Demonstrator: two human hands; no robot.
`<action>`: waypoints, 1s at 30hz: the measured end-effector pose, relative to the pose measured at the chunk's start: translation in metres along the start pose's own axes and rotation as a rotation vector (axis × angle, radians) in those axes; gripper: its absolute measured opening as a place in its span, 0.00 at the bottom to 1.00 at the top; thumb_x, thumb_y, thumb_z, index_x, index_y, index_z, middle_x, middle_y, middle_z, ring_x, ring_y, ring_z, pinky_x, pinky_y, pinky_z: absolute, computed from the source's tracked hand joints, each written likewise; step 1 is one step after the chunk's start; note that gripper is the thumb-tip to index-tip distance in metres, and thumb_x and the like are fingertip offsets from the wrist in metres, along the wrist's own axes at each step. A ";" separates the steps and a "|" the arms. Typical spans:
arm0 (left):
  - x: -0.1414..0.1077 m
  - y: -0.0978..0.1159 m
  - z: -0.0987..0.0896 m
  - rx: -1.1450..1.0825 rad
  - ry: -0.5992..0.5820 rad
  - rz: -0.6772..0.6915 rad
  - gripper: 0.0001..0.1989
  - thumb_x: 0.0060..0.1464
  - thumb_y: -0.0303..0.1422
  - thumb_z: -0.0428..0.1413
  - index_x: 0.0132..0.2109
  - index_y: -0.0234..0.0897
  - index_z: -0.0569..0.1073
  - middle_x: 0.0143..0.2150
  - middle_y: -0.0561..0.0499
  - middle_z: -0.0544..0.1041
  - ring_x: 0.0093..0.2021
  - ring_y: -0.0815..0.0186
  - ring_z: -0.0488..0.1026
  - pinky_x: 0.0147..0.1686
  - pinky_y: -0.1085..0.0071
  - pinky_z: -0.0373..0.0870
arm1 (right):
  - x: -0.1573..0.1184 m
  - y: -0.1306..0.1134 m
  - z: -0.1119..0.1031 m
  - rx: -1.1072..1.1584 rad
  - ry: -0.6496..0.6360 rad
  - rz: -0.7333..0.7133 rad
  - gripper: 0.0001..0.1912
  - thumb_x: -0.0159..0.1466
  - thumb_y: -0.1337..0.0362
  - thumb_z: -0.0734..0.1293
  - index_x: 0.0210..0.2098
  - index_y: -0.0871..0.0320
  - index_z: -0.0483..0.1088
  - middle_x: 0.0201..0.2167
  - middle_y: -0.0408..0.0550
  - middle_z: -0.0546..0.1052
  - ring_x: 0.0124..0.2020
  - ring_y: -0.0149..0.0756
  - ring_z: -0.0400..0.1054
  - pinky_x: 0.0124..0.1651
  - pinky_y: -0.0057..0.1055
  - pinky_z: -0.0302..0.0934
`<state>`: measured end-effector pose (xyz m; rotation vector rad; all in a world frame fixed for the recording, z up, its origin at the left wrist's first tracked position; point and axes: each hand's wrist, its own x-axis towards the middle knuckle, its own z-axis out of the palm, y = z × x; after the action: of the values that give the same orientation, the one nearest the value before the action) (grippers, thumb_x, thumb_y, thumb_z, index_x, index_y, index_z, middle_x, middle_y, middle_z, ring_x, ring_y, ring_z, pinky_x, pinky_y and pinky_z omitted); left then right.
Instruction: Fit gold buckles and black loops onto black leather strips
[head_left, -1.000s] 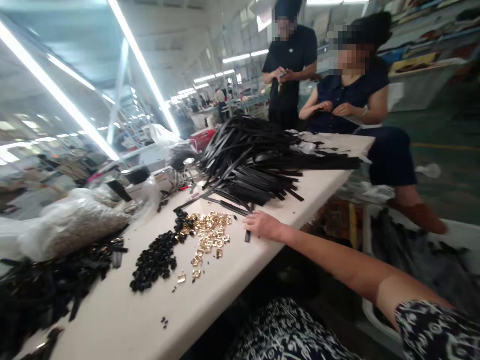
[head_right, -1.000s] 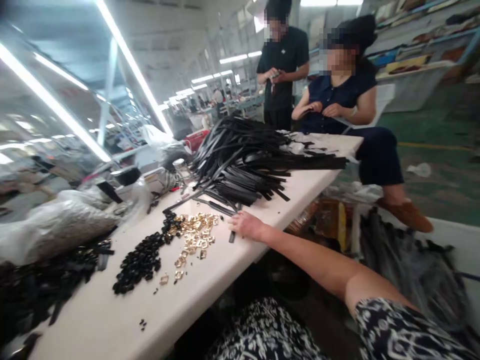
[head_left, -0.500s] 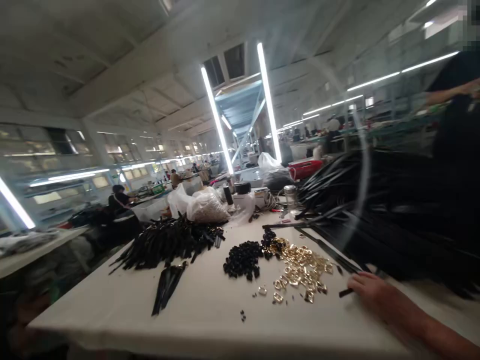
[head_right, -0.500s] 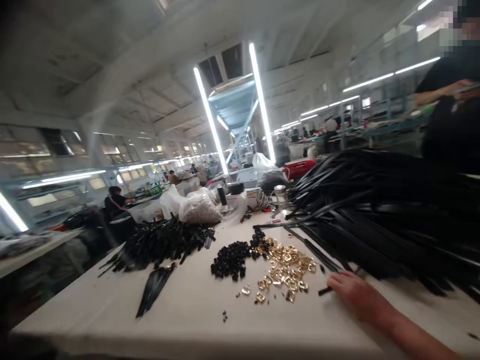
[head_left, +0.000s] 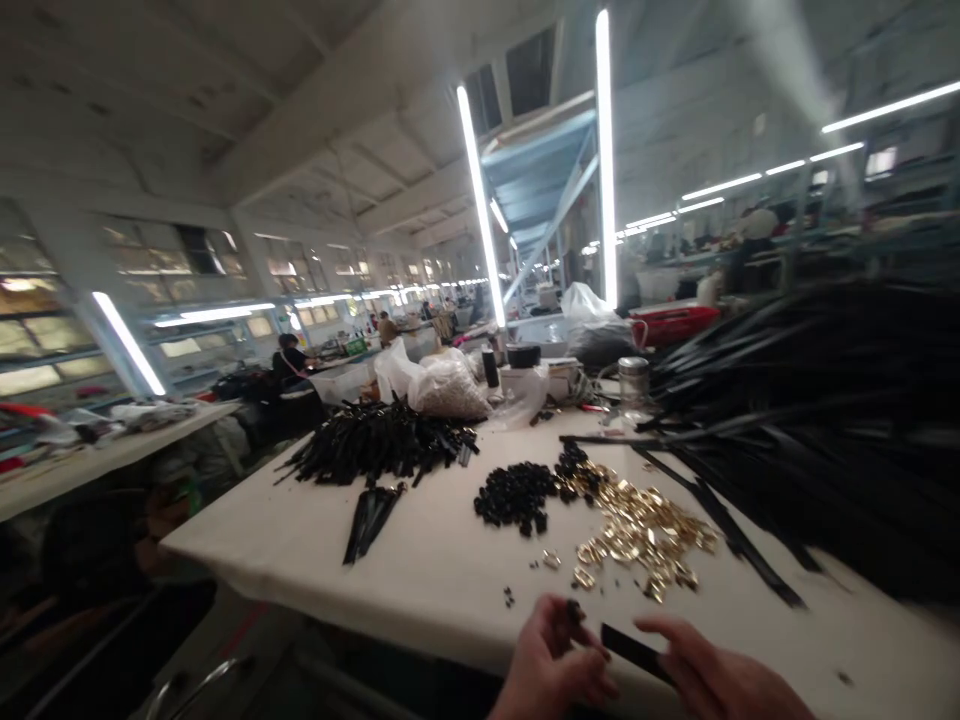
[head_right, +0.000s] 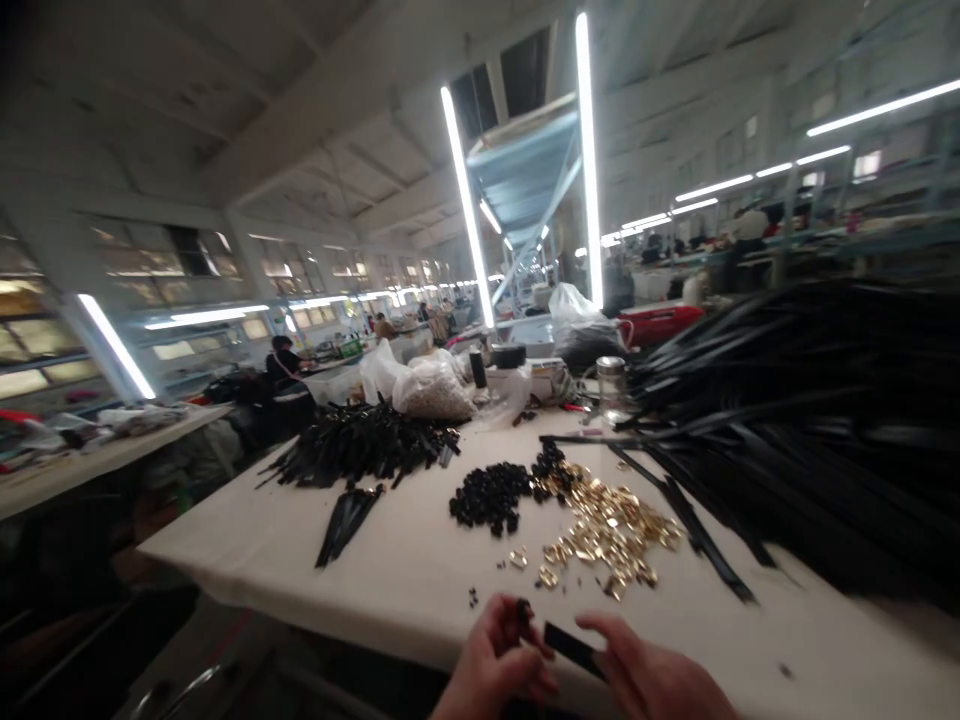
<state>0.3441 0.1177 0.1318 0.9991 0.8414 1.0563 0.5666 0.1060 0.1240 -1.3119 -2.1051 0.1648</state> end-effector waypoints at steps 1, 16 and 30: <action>-0.003 0.004 0.005 0.031 -0.022 0.014 0.24 0.39 0.40 0.69 0.38 0.37 0.66 0.30 0.52 0.75 0.23 0.67 0.75 0.25 0.73 0.69 | -0.004 -0.020 -0.003 0.128 -0.059 0.041 0.19 0.70 0.60 0.53 0.55 0.46 0.69 0.37 0.50 0.82 0.34 0.42 0.78 0.35 0.33 0.70; -0.017 0.008 0.000 -0.024 0.119 -0.267 0.24 0.44 0.37 0.68 0.44 0.36 0.66 0.26 0.57 0.74 0.22 0.72 0.74 0.23 0.81 0.69 | -0.036 -0.051 -0.019 0.468 -0.115 0.435 0.18 0.61 0.62 0.71 0.50 0.55 0.73 0.38 0.46 0.79 0.38 0.38 0.74 0.45 0.35 0.65; 0.011 0.011 0.013 0.010 0.093 -0.094 0.17 0.51 0.39 0.65 0.41 0.38 0.68 0.29 0.57 0.75 0.26 0.73 0.75 0.28 0.79 0.74 | -0.027 -0.034 -0.018 0.917 -0.321 0.439 0.09 0.59 0.61 0.71 0.27 0.60 0.74 0.27 0.42 0.73 0.28 0.28 0.66 0.34 0.26 0.62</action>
<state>0.3564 0.1272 0.1458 0.9155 0.9620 1.0250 0.5593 0.0628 0.1398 -1.1540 -1.5669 1.4129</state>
